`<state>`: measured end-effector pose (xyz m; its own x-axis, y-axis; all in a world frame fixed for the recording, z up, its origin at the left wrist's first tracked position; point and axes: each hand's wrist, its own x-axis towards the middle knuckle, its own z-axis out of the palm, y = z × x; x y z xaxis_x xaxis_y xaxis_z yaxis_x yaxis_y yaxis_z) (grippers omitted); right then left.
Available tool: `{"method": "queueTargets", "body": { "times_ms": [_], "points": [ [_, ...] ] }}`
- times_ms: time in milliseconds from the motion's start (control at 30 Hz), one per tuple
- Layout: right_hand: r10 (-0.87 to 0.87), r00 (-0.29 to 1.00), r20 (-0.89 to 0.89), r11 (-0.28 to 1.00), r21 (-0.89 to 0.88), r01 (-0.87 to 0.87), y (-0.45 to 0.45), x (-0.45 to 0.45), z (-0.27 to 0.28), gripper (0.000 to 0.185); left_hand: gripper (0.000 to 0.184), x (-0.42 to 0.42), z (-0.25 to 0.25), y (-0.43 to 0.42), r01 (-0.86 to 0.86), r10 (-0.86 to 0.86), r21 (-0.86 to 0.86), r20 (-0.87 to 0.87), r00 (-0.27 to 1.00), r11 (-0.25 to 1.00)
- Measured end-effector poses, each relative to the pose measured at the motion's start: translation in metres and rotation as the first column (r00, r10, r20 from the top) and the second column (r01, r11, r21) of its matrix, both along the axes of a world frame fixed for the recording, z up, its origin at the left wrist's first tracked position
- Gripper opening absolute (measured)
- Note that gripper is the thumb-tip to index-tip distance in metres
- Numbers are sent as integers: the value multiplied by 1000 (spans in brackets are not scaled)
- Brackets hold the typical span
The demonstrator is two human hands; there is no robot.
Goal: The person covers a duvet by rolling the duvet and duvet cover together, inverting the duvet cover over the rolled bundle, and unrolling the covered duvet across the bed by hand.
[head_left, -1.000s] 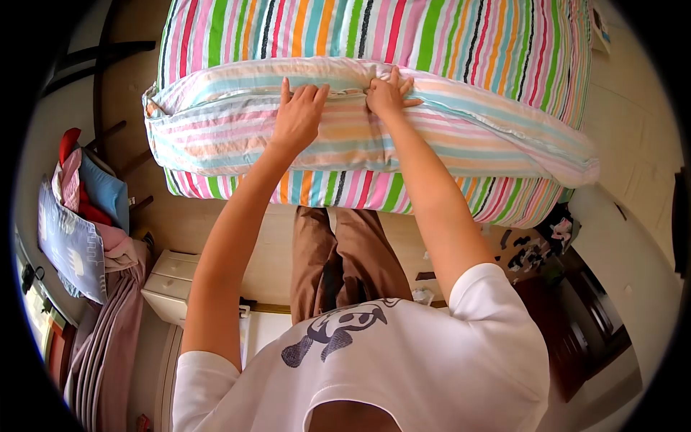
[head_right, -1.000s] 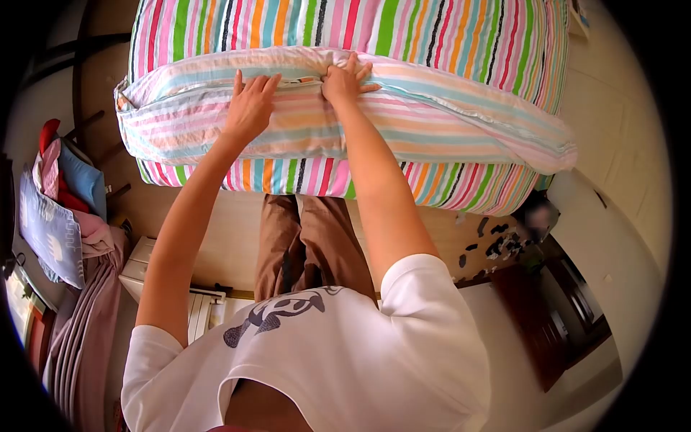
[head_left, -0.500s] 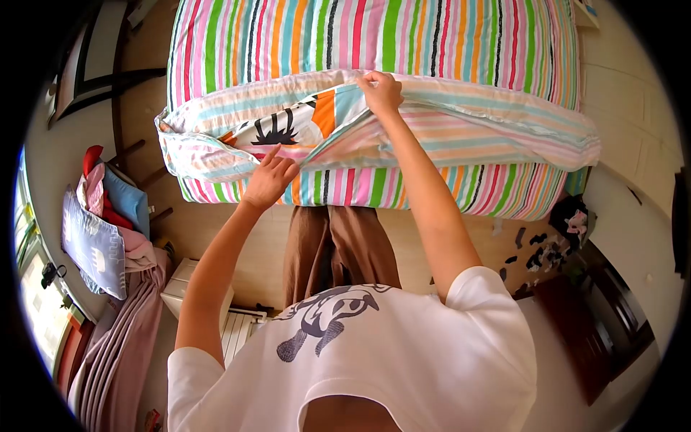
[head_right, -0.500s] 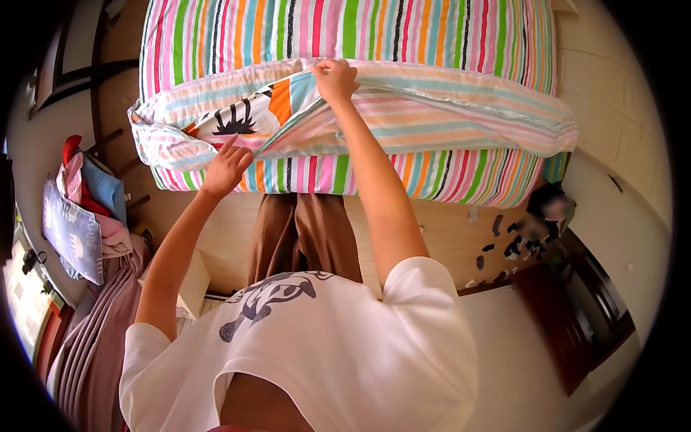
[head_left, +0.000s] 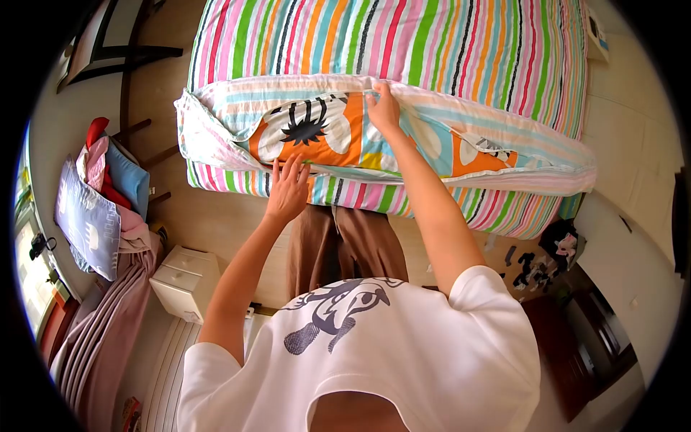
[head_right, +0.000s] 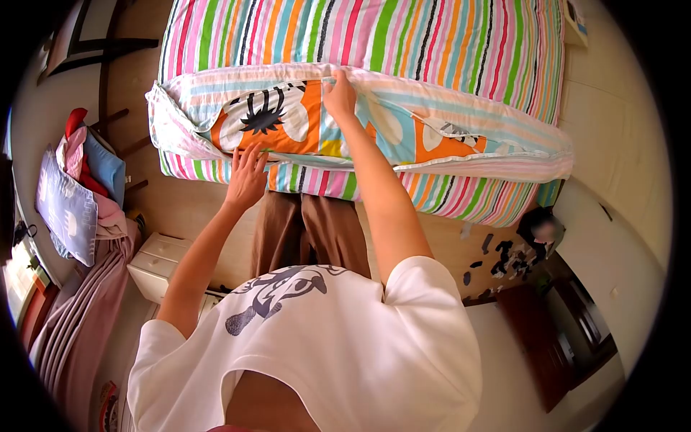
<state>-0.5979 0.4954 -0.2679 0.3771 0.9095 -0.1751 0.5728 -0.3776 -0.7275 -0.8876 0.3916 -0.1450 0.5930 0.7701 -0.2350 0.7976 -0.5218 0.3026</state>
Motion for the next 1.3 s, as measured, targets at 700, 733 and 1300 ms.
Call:
{"method": "queueTargets", "body": {
  "times_ms": [700,733,1300],
  "points": [
    [618,433,656,683,-176,-709,-54,-180,-30,46,61,-169,-71,14,-16,7,-215,-45,999,976],
    [635,365,681,660,-233,-714,-49,-178,-32,46,59,-158,-58,25,-73,65,-254,-39,997,965],
    [608,651,454,773,-152,-616,-21,-155,57,55,65,-82,-42,182,-424,424,10,-27,905,906]
  ]
}}
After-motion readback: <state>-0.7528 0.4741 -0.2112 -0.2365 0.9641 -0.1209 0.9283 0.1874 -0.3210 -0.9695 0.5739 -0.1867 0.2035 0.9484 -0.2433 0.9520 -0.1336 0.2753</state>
